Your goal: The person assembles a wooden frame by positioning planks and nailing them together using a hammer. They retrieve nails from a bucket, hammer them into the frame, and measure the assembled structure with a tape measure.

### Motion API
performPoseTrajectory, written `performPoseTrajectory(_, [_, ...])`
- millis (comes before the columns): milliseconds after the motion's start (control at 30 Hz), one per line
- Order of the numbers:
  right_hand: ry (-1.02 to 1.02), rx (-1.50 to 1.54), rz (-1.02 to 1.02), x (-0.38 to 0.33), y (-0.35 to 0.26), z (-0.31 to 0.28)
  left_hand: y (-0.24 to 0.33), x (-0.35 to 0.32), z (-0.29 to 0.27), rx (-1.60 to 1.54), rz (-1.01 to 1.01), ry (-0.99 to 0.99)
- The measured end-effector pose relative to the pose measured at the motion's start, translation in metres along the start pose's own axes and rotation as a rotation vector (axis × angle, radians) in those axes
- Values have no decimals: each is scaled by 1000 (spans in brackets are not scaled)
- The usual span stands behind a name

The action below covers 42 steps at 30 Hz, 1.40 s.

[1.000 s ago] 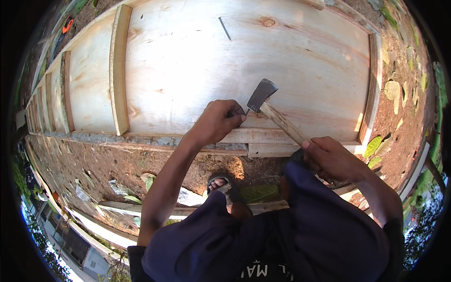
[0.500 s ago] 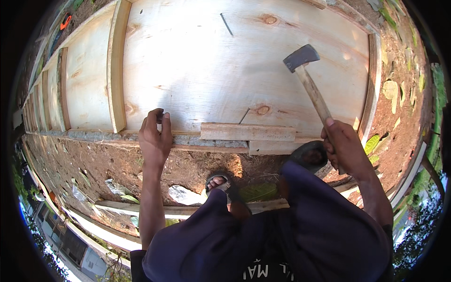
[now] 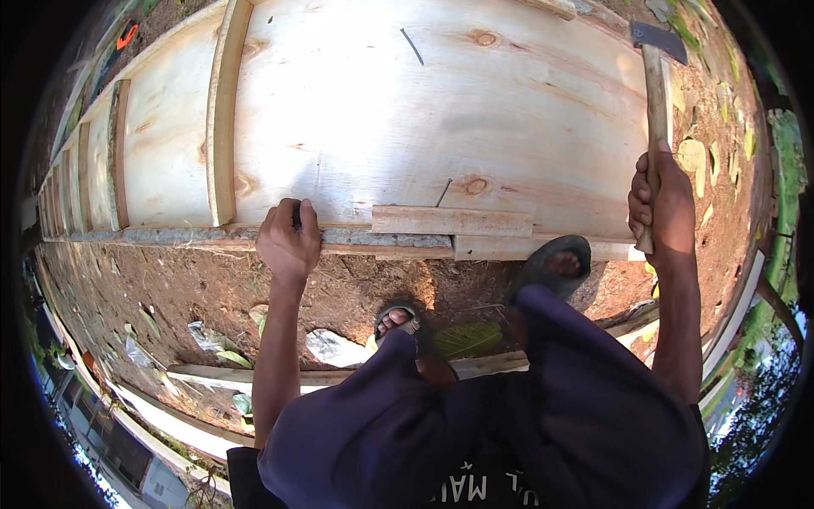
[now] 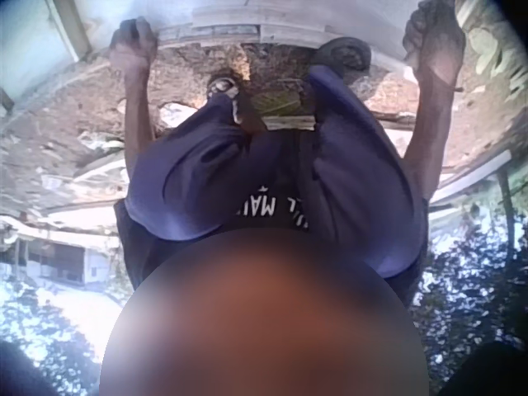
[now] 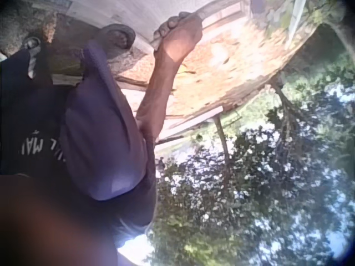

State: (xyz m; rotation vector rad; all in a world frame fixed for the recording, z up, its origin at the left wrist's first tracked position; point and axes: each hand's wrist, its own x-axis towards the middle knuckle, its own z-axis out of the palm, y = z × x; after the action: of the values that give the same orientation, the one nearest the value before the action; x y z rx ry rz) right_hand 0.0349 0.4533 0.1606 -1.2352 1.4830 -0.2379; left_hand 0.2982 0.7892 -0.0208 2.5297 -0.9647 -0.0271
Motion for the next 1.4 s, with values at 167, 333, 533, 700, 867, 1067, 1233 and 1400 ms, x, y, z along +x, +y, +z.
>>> performPoseTrajectory(167, [-146,-148,42,-37,57,34,2,1,4,37,-27,-9])
performPoseTrajectory(333, [-416,-311,273,-45,40,14,-2,1,-3,47,-35,-31])
performPoseTrajectory(533, [105,133,-212,21,-6,3,3,1,2,21,-59,-28])
performPoseTrajectory(700, [-333,-264,179,-19,47,14,-2,2,0,60,-65,-40])
performPoseTrajectory(867, [34,30,-66,20,-9,-25,3,0,5,58,-50,-25])
performPoseTrajectory(1067, [-158,-85,71,-17,65,17,-1,0,6,50,-42,-13])
performPoseTrajectory(1233, [-125,54,45,8,7,-30,5,0,1,91,-55,-34])
performPoseTrajectory(1400, [44,129,-90,9,43,22,7,0,-5,124,-75,-27])
